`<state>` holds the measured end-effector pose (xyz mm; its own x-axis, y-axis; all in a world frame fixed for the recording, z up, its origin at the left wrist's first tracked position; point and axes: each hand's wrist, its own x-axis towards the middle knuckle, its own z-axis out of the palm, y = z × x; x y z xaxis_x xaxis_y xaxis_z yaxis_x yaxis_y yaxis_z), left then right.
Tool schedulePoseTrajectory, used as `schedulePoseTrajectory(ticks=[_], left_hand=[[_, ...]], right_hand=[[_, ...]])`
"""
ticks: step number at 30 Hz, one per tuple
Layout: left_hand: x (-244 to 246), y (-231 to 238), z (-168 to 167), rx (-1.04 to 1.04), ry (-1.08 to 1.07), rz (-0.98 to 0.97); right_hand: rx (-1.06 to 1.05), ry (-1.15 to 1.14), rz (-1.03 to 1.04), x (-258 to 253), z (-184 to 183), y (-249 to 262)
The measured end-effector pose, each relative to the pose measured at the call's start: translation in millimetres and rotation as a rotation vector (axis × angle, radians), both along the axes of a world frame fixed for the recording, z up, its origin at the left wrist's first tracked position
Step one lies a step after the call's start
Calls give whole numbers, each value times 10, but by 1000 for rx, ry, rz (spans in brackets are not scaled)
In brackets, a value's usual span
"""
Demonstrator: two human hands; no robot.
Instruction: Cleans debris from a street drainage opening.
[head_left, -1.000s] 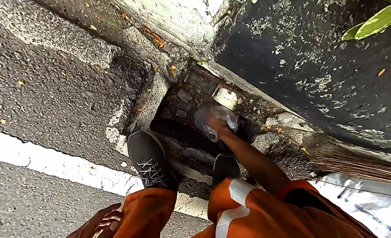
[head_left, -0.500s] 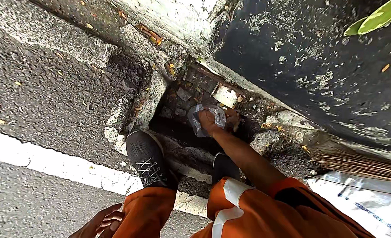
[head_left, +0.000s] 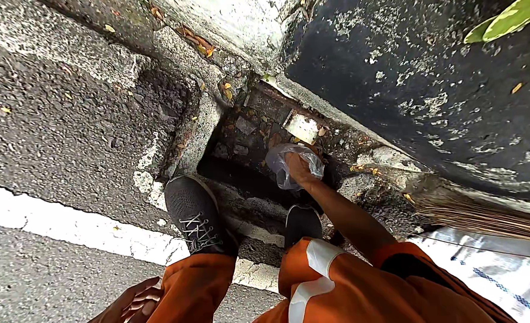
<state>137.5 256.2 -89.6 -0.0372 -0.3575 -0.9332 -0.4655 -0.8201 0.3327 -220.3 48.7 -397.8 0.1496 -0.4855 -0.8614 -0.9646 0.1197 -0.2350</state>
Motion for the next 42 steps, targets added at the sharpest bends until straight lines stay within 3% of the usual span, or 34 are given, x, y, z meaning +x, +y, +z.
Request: schedulePoseTrajectory(ticks=[2, 5, 6, 8, 11, 18, 22, 27, 30, 34, 40, 42], left_hand=[[-1, 15, -13, -11, 8, 0], [15, 7, -6, -28, 5, -9], [24, -5, -5, -20, 1, -12], [37, -5, -5, -5, -4, -11], [33, 45, -16, -6, -3, 10], [25, 48, -3, -18, -2, 4], [53, 39, -14, -6, 5, 6], [64, 53, -19, 15, 2, 10], [68, 48, -23, 13, 1, 6], [52, 17, -9, 5, 3, 0], [40, 56, -4, -33, 2, -5], [39, 42, -11, -28, 0, 2]], right_hand=[[-93, -52, 57, 14, 32, -10], [-126, -96, 166, 167, -242, -132], [-139, -125, 180, 219, -429, -146], [-415, -204, 186, 251, -1002, -29], [-246, -155, 287, 369, -1124, -293], [-62, -147, 421, 373, -753, -487], [-241, -259, 321, 213, -1211, -272], [-202, -296, 306, 232, -1017, -340], [-166, -297, 503, 232, -850, -417], [-317, -297, 635, 231, -957, -407], [-283, -289, 584, 283, -863, -376], [-198, -306, 384, 206, -846, -352]])
